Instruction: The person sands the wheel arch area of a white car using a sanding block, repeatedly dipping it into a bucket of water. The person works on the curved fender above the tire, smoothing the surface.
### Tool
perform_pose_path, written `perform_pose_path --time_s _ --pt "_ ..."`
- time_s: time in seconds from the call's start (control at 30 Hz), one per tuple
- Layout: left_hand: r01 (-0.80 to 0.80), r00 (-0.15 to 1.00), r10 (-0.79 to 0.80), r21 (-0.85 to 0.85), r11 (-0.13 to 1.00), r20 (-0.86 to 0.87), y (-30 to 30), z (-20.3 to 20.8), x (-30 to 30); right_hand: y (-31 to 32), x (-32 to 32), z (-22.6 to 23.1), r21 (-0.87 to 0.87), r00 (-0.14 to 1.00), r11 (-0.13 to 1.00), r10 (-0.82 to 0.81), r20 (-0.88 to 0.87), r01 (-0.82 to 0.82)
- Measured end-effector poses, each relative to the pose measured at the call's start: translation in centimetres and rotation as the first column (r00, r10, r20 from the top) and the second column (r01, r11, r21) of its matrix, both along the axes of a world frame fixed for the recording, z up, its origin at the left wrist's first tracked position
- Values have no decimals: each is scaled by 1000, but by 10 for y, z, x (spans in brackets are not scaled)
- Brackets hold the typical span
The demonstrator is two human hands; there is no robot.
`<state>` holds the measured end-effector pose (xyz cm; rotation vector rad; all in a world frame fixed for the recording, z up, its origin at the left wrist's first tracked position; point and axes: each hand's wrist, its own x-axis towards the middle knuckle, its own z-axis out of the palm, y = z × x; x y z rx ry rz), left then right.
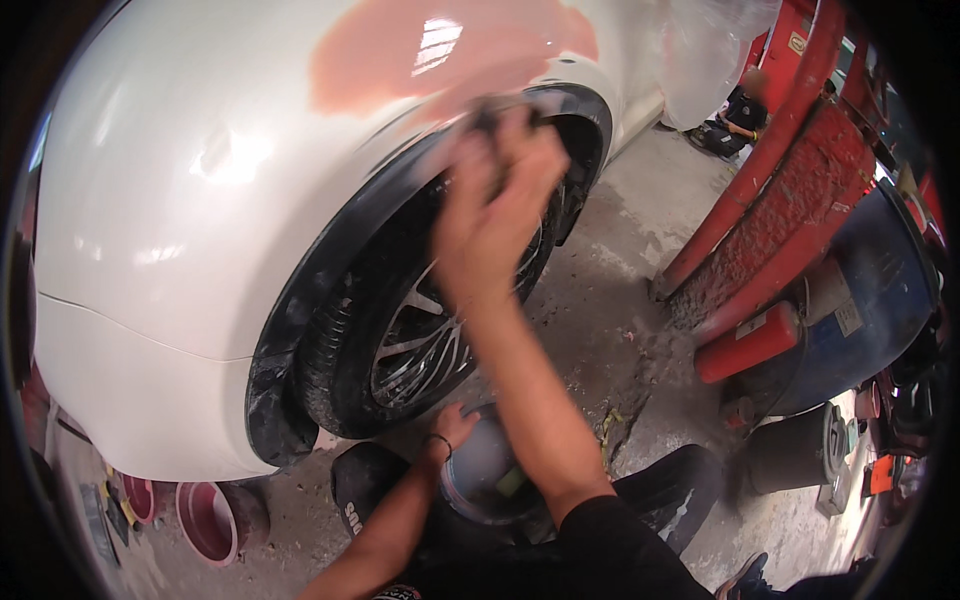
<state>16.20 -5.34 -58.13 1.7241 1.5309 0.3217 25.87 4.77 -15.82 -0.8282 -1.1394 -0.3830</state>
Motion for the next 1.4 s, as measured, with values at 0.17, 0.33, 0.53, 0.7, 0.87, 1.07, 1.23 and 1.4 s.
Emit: perform_pose_path --time_s 0.17,0.33,0.53,0.7,0.87,1.07,1.23,1.4 --pt "-13 1000 13 -20 1000 -5 -3 6 -8 8 18 -18 194 941 981 -39 337 -29" --pt "20 1000 -21 -50 999 -20 -1 20 8 80 114 22 -5 857 991 115 -503 -136" --pt "-13 1000 12 -49 999 -15 -6 10 -7 -18 -19 -4 108 981 994 14 193 -35" --pt "-15 1000 15 -36 999 9 -4 19 -6 17 37 -12 173 957 980 -138 257 95" --pt "7 1000 -6 -42 999 23 2 13 3 70 107 21 -120 812 974 91 -577 -194" --pt "6 1000 -8 -70 998 -24 -2 29 -5 -1 8 -15 118 980 991 -90 180 70" --pt "2 1000 -1 -50 999 10 -1 33 -4 60 85 7 59 996 998 2 -91 3" --pt "12 1000 -11 -97 995 7 0 32 -3 46 52 -3 79 960 996 49 -275 -28"
